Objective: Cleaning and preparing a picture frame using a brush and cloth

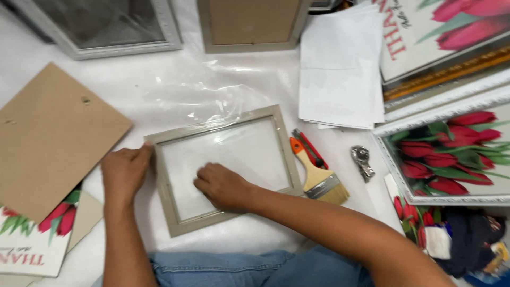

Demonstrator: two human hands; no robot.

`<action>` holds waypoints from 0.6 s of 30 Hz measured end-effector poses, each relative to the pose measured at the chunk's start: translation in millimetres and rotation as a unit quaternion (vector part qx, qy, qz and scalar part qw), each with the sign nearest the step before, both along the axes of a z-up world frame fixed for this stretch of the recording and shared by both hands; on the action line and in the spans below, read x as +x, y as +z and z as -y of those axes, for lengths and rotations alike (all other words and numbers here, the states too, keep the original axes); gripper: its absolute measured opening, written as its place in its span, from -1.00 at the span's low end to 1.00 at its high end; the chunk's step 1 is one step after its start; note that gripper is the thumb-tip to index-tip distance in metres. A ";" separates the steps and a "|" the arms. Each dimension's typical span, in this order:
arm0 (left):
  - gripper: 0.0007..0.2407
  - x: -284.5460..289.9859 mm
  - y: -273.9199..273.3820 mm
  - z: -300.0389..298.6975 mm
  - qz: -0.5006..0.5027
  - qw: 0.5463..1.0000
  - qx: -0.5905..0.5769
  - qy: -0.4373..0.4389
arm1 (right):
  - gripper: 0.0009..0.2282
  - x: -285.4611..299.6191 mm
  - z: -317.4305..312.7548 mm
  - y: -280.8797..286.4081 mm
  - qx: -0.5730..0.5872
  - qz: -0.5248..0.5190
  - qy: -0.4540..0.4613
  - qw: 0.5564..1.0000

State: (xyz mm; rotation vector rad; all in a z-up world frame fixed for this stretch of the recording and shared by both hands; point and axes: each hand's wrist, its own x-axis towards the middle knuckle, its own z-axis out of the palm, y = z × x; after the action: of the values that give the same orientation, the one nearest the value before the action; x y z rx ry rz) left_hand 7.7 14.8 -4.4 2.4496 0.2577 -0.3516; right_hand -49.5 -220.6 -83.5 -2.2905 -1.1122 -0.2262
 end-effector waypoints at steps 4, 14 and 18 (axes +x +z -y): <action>-0.57 5.1 -10.7 -4.3 0.002 0.999 0.044 0.001 | -0.84 2.0 -1.0 3.1 0.003 0.008 0.130 0.991; -0.67 4.2 -15.5 -1.2 -0.045 0.998 -0.018 0.047 | -0.97 59.6 -67.6 -6.5 0.007 0.041 -0.187 0.981; -0.68 2.5 -14.4 1.1 -0.045 0.997 -0.030 0.049 | -0.93 62.0 -9.3 -29.2 -0.031 0.084 -0.216 0.972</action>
State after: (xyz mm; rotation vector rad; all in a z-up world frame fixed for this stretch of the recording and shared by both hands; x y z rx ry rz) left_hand 10.2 13.7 -18.8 2.3560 0.3983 -0.4214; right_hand 12.5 -211.2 -112.7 -2.5883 -0.6881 -0.5705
